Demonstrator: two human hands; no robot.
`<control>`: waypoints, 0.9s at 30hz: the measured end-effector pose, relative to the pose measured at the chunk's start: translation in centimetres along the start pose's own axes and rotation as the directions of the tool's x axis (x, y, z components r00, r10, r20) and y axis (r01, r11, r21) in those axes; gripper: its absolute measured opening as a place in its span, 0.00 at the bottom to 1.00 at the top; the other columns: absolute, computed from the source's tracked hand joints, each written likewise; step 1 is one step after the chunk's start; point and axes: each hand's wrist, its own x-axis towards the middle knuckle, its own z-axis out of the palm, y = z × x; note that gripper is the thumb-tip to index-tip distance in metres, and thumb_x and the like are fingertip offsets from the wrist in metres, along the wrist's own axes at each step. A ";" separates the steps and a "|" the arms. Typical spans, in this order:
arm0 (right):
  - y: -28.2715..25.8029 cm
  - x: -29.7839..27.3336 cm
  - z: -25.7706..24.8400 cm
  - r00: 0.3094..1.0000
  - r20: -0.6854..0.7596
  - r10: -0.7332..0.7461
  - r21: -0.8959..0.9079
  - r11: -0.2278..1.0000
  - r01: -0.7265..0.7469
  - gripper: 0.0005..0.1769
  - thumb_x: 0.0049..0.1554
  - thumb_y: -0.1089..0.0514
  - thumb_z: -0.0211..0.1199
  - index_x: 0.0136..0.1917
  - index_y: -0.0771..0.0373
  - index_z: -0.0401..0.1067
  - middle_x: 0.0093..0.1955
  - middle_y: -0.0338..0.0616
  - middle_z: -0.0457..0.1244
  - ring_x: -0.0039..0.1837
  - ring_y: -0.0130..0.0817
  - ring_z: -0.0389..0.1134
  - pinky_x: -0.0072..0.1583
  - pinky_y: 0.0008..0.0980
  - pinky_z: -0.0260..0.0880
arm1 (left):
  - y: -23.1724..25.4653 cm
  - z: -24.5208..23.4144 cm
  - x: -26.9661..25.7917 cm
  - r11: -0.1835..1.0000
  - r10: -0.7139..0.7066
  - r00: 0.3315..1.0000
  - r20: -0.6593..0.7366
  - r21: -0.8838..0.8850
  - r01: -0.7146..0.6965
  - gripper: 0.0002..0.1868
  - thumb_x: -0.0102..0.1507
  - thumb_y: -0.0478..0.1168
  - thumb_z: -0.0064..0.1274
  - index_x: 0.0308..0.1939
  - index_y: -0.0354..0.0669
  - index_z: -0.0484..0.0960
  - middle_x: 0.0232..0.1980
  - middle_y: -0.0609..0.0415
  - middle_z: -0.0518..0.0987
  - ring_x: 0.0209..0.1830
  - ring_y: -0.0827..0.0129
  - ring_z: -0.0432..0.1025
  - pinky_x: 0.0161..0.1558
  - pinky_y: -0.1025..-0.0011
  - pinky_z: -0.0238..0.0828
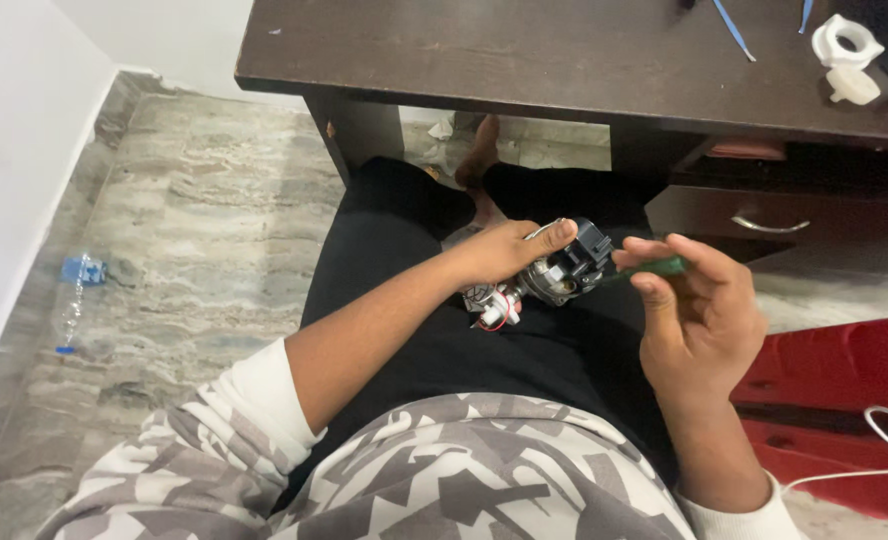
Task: The person sits on the floor and works on a disassembled electric fan motor, using a screwdriver to tighten screws on the motor housing and attaching a white plastic component to the shaft. The fan cage and blades remain on the table nearby.
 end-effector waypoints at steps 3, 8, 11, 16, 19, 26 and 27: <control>-0.1 0.3 0.0 1.000 0.029 -0.008 -0.094 0.995 0.011 0.18 0.67 0.66 0.62 0.68 0.70 0.62 0.60 0.57 0.70 0.58 0.39 0.75 0.57 0.30 0.79 | 0.2 0.1 -0.2 0.996 -0.073 0.996 0.044 -0.040 0.075 0.57 0.52 0.83 0.32 0.49 0.29 0.83 0.32 0.39 0.84 0.29 0.56 0.82 0.29 0.64 0.78; -0.3 0.8 -0.1 1.000 0.017 -0.026 0.009 1.000 0.026 0.17 0.70 0.66 0.60 0.70 0.69 0.61 0.59 0.56 0.69 0.60 0.37 0.74 0.63 0.33 0.79 | -0.1 0.1 -0.1 1.000 -0.008 1.000 0.006 -0.006 0.008 0.59 0.53 0.85 0.33 0.47 0.28 0.83 0.32 0.42 0.84 0.33 0.62 0.82 0.32 0.68 0.79; -0.5 1.0 -0.1 0.999 0.029 -0.014 -0.007 1.000 0.014 0.17 0.69 0.67 0.59 0.70 0.69 0.62 0.61 0.55 0.69 0.60 0.37 0.74 0.65 0.35 0.78 | -0.3 0.3 0.1 1.000 -0.013 1.000 -0.005 0.028 0.013 0.58 0.52 0.85 0.33 0.42 0.28 0.85 0.29 0.42 0.83 0.31 0.62 0.82 0.31 0.67 0.78; -1.3 1.6 -0.4 0.996 0.080 -0.042 -0.108 0.993 0.051 0.18 0.67 0.70 0.59 0.69 0.69 0.64 0.58 0.53 0.70 0.62 0.38 0.74 0.64 0.34 0.78 | -0.5 0.3 0.3 0.997 -0.015 0.999 -0.032 0.081 0.017 0.56 0.53 0.85 0.34 0.37 0.29 0.84 0.25 0.46 0.80 0.27 0.65 0.80 0.29 0.69 0.76; -1.8 2.0 -0.7 0.993 0.109 -0.048 -0.202 0.977 0.070 0.18 0.66 0.71 0.59 0.69 0.68 0.66 0.57 0.50 0.70 0.61 0.37 0.75 0.61 0.31 0.78 | -0.4 0.4 0.3 0.998 -0.016 1.000 -0.009 0.054 0.017 0.55 0.53 0.85 0.34 0.34 0.30 0.84 0.22 0.48 0.79 0.24 0.65 0.78 0.26 0.69 0.74; -2.6 2.8 -1.1 0.986 0.137 -0.096 -0.307 0.942 0.134 0.18 0.64 0.72 0.59 0.68 0.66 0.68 0.56 0.48 0.71 0.59 0.36 0.75 0.58 0.29 0.77 | -0.2 0.3 0.0 0.999 0.003 1.000 -0.020 0.051 -0.002 0.52 0.54 0.84 0.35 0.33 0.33 0.85 0.22 0.49 0.80 0.22 0.67 0.77 0.24 0.70 0.72; -2.7 2.9 -1.1 0.987 0.137 -0.087 -0.302 0.945 0.125 0.18 0.64 0.72 0.60 0.67 0.65 0.69 0.55 0.47 0.71 0.58 0.36 0.75 0.58 0.28 0.77 | -0.2 0.3 0.0 0.996 -0.017 0.999 -0.040 0.086 0.021 0.52 0.54 0.83 0.35 0.33 0.33 0.84 0.22 0.49 0.79 0.22 0.67 0.77 0.24 0.70 0.72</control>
